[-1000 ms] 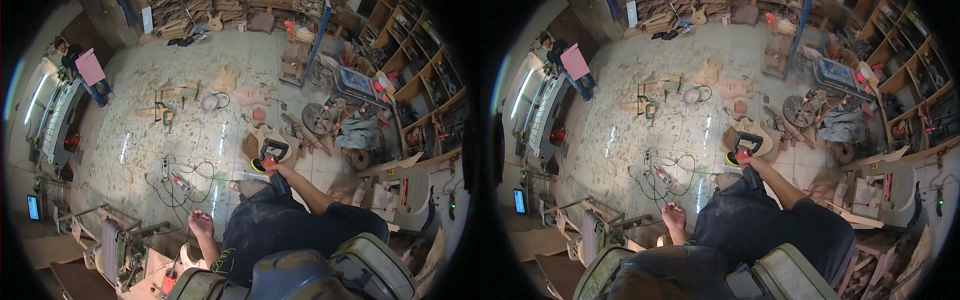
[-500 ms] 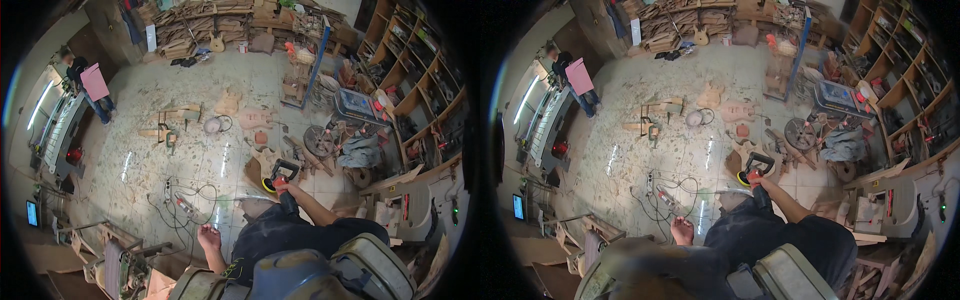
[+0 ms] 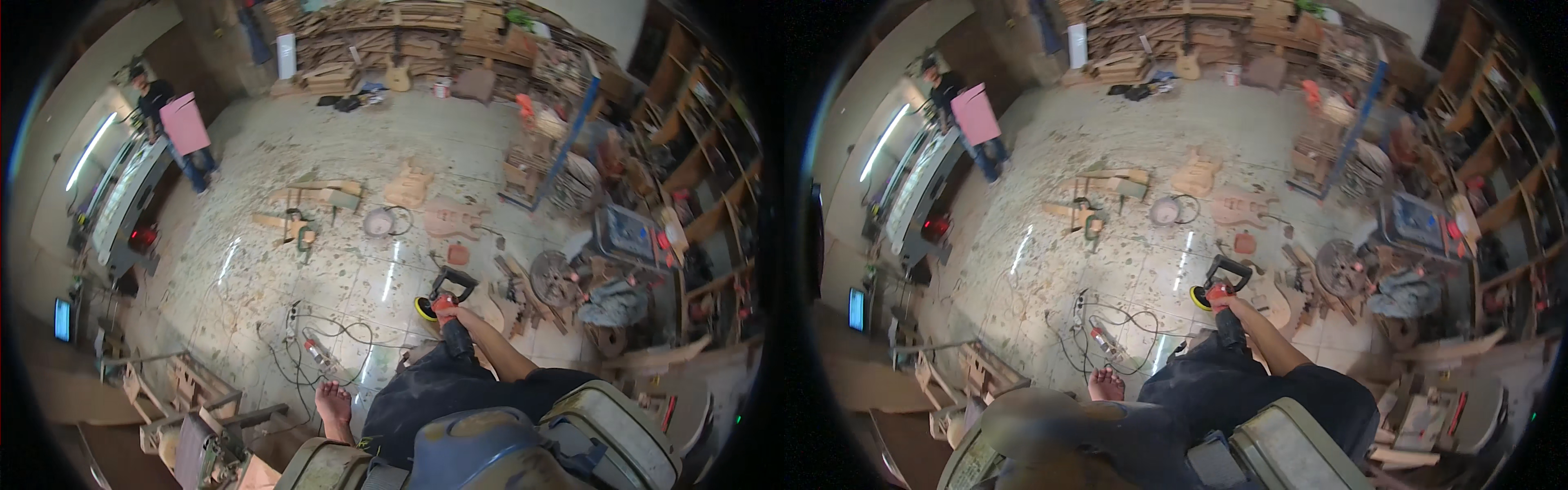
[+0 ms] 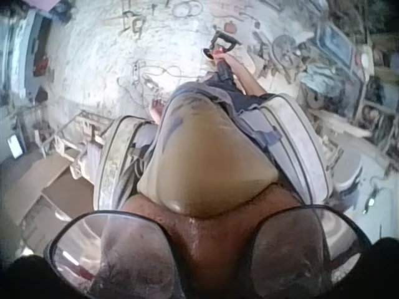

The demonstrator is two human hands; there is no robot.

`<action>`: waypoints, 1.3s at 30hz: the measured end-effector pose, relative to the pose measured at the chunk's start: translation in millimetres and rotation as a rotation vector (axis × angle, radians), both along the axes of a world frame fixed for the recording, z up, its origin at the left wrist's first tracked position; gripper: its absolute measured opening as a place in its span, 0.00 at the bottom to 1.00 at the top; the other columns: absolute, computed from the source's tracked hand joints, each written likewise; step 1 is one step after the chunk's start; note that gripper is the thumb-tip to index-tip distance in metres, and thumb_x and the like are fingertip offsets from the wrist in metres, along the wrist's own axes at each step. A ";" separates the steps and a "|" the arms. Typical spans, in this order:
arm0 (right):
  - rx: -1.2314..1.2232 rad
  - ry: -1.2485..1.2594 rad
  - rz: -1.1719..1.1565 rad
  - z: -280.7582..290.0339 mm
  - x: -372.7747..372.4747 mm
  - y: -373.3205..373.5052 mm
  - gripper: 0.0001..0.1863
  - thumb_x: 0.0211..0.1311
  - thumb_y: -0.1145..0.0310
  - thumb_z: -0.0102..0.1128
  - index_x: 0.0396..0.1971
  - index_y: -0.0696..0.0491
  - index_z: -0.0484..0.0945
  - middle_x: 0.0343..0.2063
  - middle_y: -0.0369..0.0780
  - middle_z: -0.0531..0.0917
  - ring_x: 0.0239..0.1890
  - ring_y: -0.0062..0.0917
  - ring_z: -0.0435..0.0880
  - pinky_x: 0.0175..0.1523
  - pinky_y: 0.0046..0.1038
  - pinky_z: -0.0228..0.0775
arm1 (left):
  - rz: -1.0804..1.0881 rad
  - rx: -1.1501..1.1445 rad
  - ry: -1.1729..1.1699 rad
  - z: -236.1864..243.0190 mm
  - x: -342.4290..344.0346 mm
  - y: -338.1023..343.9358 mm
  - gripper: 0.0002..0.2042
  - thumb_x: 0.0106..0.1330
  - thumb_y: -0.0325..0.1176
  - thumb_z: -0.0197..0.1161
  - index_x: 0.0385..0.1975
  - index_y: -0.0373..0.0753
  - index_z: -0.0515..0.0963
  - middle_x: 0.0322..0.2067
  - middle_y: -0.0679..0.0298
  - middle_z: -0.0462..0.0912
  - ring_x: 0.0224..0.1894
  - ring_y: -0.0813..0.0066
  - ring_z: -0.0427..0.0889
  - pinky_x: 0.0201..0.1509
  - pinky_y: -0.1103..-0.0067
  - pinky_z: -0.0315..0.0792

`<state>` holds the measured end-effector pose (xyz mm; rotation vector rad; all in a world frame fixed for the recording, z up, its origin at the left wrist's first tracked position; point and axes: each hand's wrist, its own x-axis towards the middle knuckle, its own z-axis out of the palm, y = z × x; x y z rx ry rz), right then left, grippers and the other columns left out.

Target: The person sands the surface and interior cutouts of a wooden guitar body using a handheld power sander and then manually using a piece of sandpaper.

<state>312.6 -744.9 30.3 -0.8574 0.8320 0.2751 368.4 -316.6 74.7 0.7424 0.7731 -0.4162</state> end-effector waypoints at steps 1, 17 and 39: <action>0.007 0.001 0.023 14.7 13.8 4.4 0.12 0.60 0.60 0.66 0.28 0.53 0.78 0.20 0.36 0.80 0.18 0.23 0.79 0.25 0.26 0.74 | 0.006 0.016 -0.010 -4.8 1.0 7.2 0.11 0.71 0.46 0.54 0.32 0.46 0.72 0.34 0.68 0.78 0.31 0.73 0.73 0.35 0.75 0.68; -0.107 0.009 0.670 39.6 124.6 49.8 0.13 0.54 0.63 0.71 0.34 0.52 0.79 0.23 0.33 0.79 0.22 0.18 0.77 0.28 0.22 0.68 | -0.065 0.503 0.509 -107.1 -182.6 48.4 0.12 0.70 0.45 0.56 0.33 0.44 0.74 0.31 0.65 0.79 0.28 0.71 0.74 0.32 0.75 0.68; -0.937 -0.451 1.555 113.2 54.9 218.0 0.38 0.28 0.52 0.78 0.44 0.55 0.79 0.37 0.46 0.86 0.41 0.37 0.85 0.47 0.35 0.74 | -0.037 0.488 0.484 -151.3 -327.9 79.3 0.11 0.68 0.41 0.58 0.31 0.40 0.75 0.25 0.65 0.79 0.23 0.74 0.74 0.26 0.77 0.67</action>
